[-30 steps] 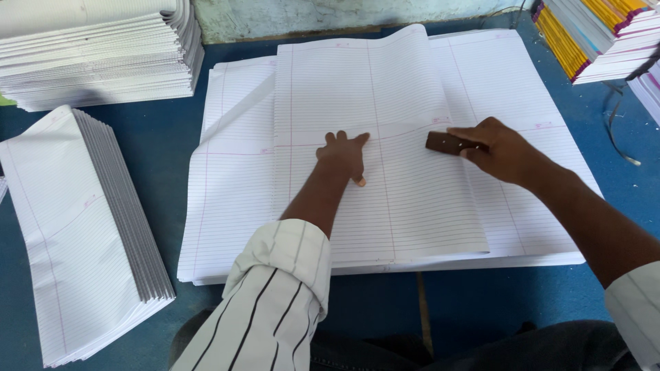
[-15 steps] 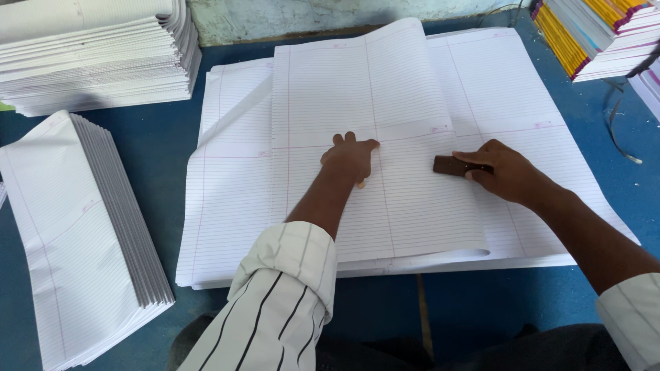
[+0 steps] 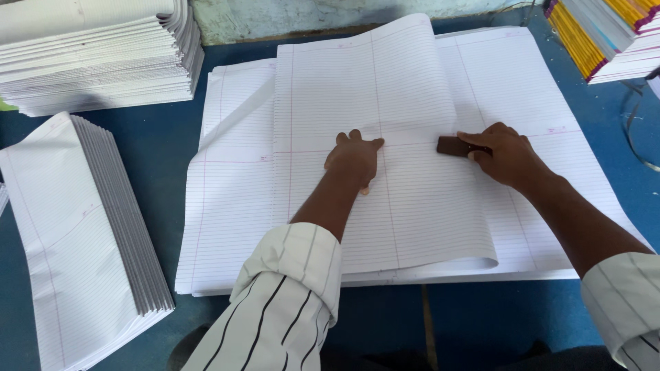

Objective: The person folds large lined paper sheets in half and presses the crease with a wooden block. They repeat this process for multiple sheets, stacking the folded sheets to the left.

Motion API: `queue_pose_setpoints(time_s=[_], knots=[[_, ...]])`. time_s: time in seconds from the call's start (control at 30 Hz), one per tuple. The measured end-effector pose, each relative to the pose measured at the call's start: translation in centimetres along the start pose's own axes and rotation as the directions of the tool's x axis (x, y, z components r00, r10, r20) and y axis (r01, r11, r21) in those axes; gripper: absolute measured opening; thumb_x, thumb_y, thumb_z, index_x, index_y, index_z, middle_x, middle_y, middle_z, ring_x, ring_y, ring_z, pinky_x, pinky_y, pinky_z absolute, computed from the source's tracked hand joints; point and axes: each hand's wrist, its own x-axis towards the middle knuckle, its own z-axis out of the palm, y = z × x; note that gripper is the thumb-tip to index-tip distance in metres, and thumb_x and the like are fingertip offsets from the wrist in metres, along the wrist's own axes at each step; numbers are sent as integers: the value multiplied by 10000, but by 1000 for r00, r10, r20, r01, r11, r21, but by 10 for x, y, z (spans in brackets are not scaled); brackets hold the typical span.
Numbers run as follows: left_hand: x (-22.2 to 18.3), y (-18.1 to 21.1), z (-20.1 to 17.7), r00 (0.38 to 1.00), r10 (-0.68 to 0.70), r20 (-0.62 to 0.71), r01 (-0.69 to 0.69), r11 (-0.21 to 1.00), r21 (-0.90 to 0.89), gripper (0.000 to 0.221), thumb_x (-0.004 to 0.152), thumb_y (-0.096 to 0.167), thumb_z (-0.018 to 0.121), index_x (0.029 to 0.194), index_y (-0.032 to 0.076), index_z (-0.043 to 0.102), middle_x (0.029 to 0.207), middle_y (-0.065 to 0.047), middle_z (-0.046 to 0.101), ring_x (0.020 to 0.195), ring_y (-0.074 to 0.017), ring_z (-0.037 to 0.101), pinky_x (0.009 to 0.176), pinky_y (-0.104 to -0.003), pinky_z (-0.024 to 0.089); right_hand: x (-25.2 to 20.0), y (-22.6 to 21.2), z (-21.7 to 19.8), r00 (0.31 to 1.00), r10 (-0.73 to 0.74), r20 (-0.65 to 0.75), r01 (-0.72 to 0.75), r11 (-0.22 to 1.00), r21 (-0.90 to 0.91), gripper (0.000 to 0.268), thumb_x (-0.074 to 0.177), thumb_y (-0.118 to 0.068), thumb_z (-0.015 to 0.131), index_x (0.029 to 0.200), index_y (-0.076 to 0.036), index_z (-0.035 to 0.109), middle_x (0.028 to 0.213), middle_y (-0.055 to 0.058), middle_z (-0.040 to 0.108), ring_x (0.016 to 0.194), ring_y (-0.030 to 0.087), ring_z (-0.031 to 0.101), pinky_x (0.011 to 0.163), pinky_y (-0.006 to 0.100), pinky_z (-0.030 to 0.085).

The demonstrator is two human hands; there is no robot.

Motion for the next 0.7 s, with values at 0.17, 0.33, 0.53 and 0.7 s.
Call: queue_pose_setpoints(time_s=[0.17, 0.33, 0.53, 0.7], knots=[[5, -2, -3, 999, 7, 39, -8, 1000, 16, 1180, 690, 181, 958, 1591, 462, 250, 1585, -71, 287, 1471, -359, 275, 1058, -659, 463, 21, -6, -1, 999, 46, -20, -45, 998, 39, 445, 976, -232, 653, 1408, -340, 632, 1275, 108, 602, 1221, 256, 574, 1127, 431, 414], [10, -6, -4, 997, 22, 79, -20, 999, -27, 1197, 668, 185, 969, 1585, 467, 254, 1606, -73, 242, 1496, -374, 211, 1073, -695, 450, 52, -2, 3, 997, 40, -65, -38, 999, 26, 452, 987, -248, 646, 1430, -336, 613, 1276, 115, 601, 1239, 261, 567, 1183, 465, 340], [8, -6, -4, 997, 45, 66, -44, 999, -24, 1180, 675, 188, 965, 1590, 441, 265, 1606, -90, 239, 1496, -391, 203, 1071, -723, 428, 99, 5, 12, 990, 48, -129, -49, 999, -5, 464, 983, -262, 667, 1435, -352, 609, 1259, 141, 589, 1247, 300, 544, 1142, 513, 328], [7, -7, -7, 996, 52, 70, -49, 998, -41, 1173, 671, 175, 964, 1592, 418, 279, 1599, -96, 245, 1488, -390, 219, 1070, -729, 425, 132, 14, 17, 983, 54, -175, -44, 997, 64, 470, 956, -245, 698, 1413, -343, 651, 1197, 159, 627, 1174, 330, 620, 1101, 521, 408]])
